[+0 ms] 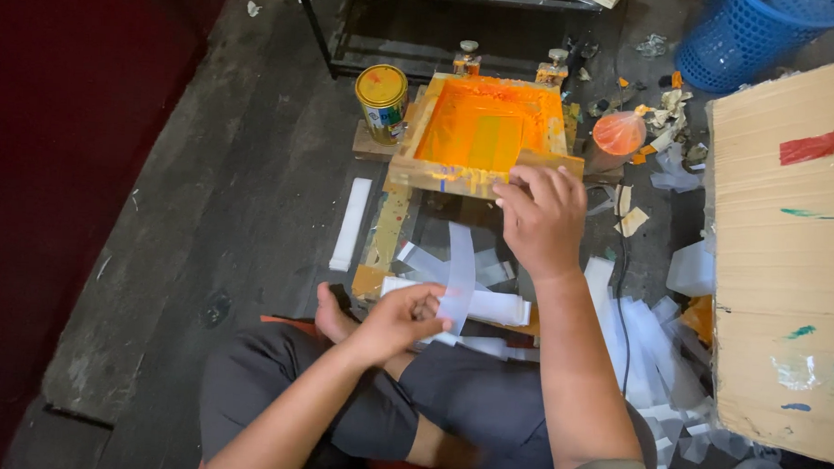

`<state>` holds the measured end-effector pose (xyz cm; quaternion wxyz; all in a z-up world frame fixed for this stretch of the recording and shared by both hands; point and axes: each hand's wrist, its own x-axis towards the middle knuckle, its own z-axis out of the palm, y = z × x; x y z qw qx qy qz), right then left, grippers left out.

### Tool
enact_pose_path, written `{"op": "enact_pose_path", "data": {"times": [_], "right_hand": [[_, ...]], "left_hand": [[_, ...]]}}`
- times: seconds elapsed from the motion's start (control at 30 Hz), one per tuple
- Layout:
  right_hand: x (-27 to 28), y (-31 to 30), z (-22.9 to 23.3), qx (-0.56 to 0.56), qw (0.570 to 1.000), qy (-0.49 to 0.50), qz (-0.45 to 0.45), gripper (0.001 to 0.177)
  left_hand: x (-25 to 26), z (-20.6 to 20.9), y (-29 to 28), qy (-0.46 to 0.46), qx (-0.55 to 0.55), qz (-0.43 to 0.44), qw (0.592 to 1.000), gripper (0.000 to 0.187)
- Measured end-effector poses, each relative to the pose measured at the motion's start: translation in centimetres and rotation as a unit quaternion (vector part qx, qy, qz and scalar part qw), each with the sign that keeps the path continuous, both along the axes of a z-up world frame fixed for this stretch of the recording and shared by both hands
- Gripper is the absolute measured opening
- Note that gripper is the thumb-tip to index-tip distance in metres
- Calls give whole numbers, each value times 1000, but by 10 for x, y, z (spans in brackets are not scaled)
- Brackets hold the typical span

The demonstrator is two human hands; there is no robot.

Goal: The person sits on the floor and uses a squeegee to spread orange ink across a screen printing frame. They then pick up a white strip of material, inspect it, and place it back down.

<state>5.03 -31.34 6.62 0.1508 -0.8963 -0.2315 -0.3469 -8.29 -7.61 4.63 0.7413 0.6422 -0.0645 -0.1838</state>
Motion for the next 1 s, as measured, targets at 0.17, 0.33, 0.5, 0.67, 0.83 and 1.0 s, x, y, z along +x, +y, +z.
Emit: {"op": "enact_pose_path", "data": {"times": [0.17,0.33,0.5,0.67,0.83,1.0], "right_hand": [[3,6,-5,14,997,-71,-9,6],[0,17,1,29,991,-115,-55,2],[1,24,-1,61,987,-119,-92,9],[15,27,-2,56,982,-146,-107,13],[17,28,1,41,984,-138,-108,12],[12,29,6,36,986,-111,-116,11]], "left_hand": [[60,-29,-10,-15,76,-9,997,50],[118,-81,-14,-39,102,5,994,56],[139,-99,-7,-31,180,33,983,65],[133,-37,-6,-117,408,1,906,61],[120,-71,-15,-319,494,-24,809,48],[106,-51,-27,-323,574,-102,746,60]]}}
